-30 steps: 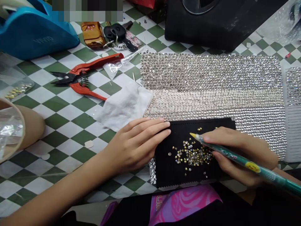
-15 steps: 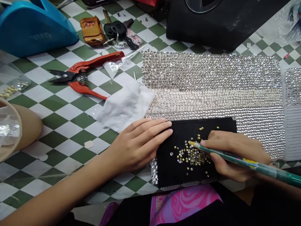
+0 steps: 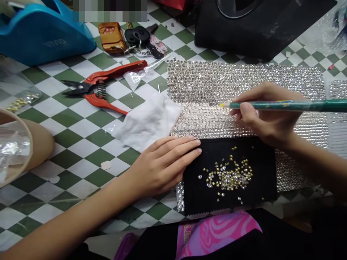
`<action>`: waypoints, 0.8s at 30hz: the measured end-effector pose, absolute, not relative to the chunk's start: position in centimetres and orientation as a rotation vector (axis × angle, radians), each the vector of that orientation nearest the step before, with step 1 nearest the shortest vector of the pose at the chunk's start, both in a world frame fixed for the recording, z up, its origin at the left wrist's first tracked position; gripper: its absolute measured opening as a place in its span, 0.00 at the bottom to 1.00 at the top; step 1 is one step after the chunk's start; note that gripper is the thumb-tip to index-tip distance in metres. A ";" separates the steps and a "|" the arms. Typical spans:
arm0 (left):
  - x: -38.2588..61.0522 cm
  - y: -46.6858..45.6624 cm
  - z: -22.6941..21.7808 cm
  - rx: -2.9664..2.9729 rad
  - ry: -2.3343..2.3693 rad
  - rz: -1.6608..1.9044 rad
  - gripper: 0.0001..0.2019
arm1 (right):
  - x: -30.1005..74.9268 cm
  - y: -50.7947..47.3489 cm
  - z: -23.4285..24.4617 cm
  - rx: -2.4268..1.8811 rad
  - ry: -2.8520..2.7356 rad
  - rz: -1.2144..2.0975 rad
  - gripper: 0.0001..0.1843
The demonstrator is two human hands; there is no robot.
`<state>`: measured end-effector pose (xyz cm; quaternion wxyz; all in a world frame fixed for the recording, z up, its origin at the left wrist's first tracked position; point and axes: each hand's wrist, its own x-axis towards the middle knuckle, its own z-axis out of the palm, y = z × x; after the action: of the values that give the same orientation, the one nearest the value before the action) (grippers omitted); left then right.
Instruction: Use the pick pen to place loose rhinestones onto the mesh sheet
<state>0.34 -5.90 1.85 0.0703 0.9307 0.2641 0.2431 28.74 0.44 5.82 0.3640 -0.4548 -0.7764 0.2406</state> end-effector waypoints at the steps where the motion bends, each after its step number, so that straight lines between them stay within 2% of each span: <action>1: 0.3 -5.9 1.9 2.804 0.799 0.718 0.20 | 28.6 0.7 5.7 -1.168 -1.996 0.622 0.03; 16: 0.2 -6.0 1.5 2.783 0.793 0.748 0.22 | 28.2 1.2 5.9 -1.167 -2.167 0.635 0.06; 24: 0.5 -5.7 2.0 2.779 0.780 0.771 0.19 | 28.3 0.9 5.9 -1.181 -2.121 0.655 0.04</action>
<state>0.48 -5.73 2.04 0.0767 0.9274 0.2604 0.2572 28.34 0.89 5.91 0.3082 -0.4468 -0.8024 0.2479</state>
